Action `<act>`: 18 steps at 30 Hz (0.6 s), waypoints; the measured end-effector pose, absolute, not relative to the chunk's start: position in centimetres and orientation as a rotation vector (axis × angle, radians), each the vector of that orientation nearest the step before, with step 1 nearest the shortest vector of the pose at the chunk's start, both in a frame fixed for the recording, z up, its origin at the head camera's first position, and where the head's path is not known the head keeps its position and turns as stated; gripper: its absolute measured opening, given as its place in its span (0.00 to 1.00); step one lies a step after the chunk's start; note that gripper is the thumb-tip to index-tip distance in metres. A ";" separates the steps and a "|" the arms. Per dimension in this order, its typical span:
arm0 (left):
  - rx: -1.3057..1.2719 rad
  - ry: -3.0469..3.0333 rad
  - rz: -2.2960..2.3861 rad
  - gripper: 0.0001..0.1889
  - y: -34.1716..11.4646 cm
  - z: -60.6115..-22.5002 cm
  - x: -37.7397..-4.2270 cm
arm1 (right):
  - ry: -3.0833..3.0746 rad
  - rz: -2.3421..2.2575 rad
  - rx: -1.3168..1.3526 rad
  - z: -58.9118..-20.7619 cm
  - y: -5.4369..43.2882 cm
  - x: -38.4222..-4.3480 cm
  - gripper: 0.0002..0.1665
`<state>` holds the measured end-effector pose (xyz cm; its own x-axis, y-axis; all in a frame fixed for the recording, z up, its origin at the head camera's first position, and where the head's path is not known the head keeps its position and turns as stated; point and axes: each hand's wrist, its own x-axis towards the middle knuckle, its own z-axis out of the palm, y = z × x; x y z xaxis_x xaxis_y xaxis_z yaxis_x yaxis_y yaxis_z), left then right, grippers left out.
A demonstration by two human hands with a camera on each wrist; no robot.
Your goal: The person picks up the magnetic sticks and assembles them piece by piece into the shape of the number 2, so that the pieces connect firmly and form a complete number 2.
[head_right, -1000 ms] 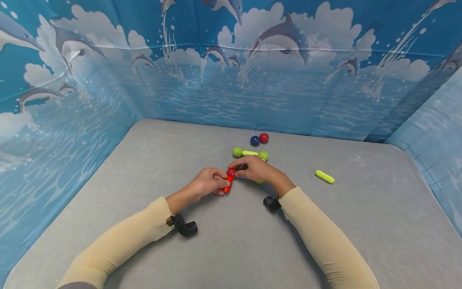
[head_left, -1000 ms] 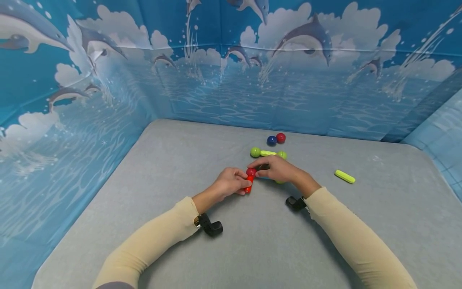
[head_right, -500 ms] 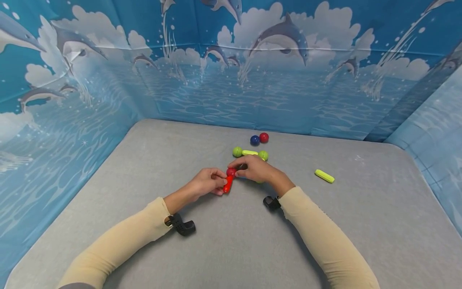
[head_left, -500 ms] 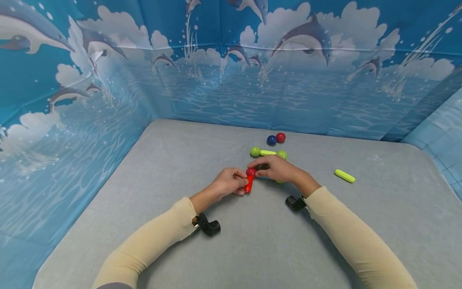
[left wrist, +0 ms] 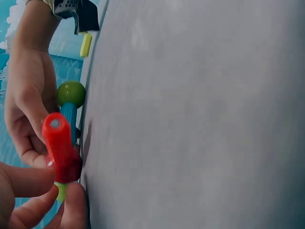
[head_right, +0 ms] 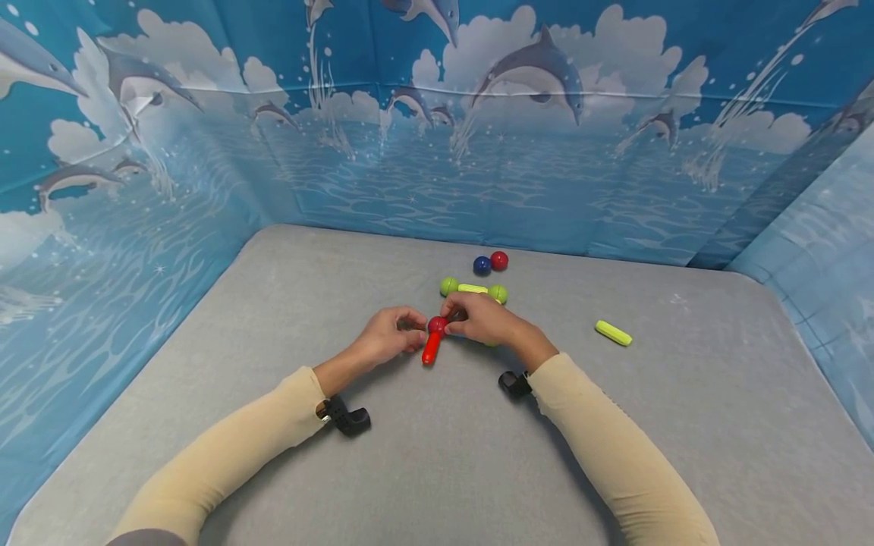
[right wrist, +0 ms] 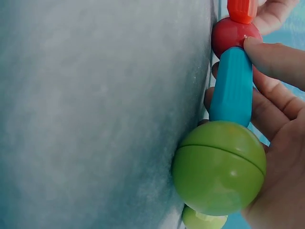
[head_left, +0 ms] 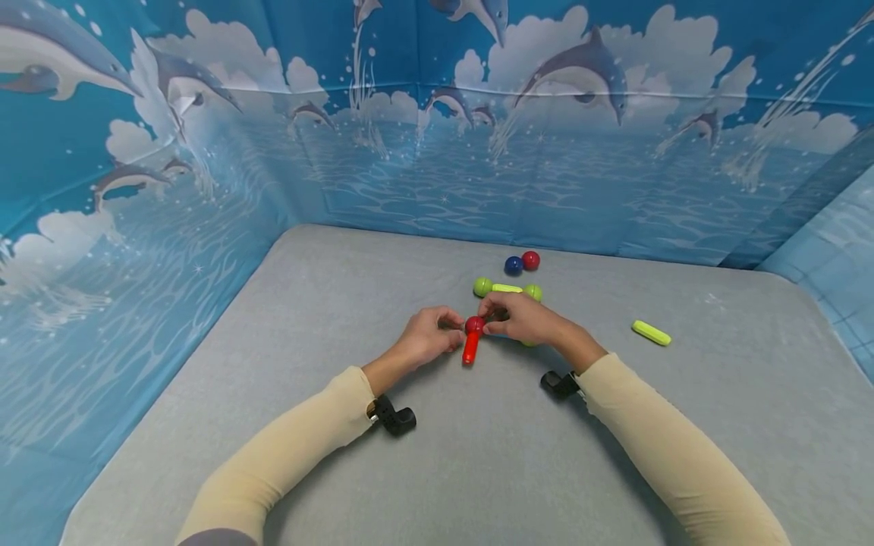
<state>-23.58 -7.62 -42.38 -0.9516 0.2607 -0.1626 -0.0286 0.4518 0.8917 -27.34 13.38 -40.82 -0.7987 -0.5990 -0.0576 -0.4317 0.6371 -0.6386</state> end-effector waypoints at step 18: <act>0.405 2.531 1.264 0.09 -6.7 -42.1 -25.9 | 2.742 -0.857 -0.833 -39.1 16.3 -27.8 0.14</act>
<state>-25.91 -6.69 -42.07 -0.9207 0.3697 -0.1248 0.1222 0.5771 0.8075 -27.84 16.27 -39.13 -0.8345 -0.5506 0.0210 -0.4645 0.6825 -0.5644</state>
